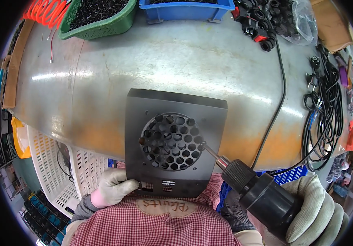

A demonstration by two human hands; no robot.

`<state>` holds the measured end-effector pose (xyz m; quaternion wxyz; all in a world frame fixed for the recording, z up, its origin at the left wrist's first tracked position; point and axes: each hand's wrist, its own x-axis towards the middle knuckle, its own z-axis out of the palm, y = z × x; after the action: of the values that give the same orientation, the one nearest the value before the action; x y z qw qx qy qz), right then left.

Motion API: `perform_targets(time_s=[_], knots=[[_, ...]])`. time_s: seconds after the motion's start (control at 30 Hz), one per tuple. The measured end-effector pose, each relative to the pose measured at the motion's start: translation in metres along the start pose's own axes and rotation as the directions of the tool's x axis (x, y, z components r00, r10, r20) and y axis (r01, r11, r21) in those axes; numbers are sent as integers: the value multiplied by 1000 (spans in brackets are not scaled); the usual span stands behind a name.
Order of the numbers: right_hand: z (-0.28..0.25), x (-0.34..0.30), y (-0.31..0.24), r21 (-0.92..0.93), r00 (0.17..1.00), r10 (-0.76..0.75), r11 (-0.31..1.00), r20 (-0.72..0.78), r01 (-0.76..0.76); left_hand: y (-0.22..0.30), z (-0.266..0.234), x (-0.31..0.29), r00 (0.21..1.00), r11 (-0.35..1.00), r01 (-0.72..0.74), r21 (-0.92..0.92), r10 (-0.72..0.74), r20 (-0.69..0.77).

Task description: The person assembles an electronics enclosure by installing a cooling fan and a power switch, securing the components with screws using an electric screwdriver.

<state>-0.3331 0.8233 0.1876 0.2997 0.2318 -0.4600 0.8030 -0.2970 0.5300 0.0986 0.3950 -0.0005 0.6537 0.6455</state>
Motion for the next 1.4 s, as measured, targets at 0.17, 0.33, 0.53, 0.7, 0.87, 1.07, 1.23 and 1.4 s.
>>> perform_targets(time_s=[0.17,0.33,0.53,0.7,0.87,1.07,1.23,1.4], knots=[[6,2,3,-33,1000,-11,999,19,12,7,-4,2,999,993,-9,118,3,52],[12,4,2,-20,997,-70,997,-25,69,8,-5,2,999,984,-20,177,11,53],[10,4,3,-31,999,-41,999,20,41,8,-2,2,998,975,-13,221,0,58],[6,4,5,-46,998,-14,999,64,17,8,1,2,999,980,-21,198,14,40],[-2,5,3,-78,995,6,997,103,2,0,1,1,997,976,-71,205,64,43],[-11,5,-7,-159,990,16,987,137,6,5,3,1,1000,975,-8,220,6,10],[-18,3,-21,-261,983,-7,964,182,55,6,4,1,1000,981,19,194,-21,7],[9,0,-9,-228,955,-225,957,-191,180,8,7,2,1000,985,17,175,-17,-1]])
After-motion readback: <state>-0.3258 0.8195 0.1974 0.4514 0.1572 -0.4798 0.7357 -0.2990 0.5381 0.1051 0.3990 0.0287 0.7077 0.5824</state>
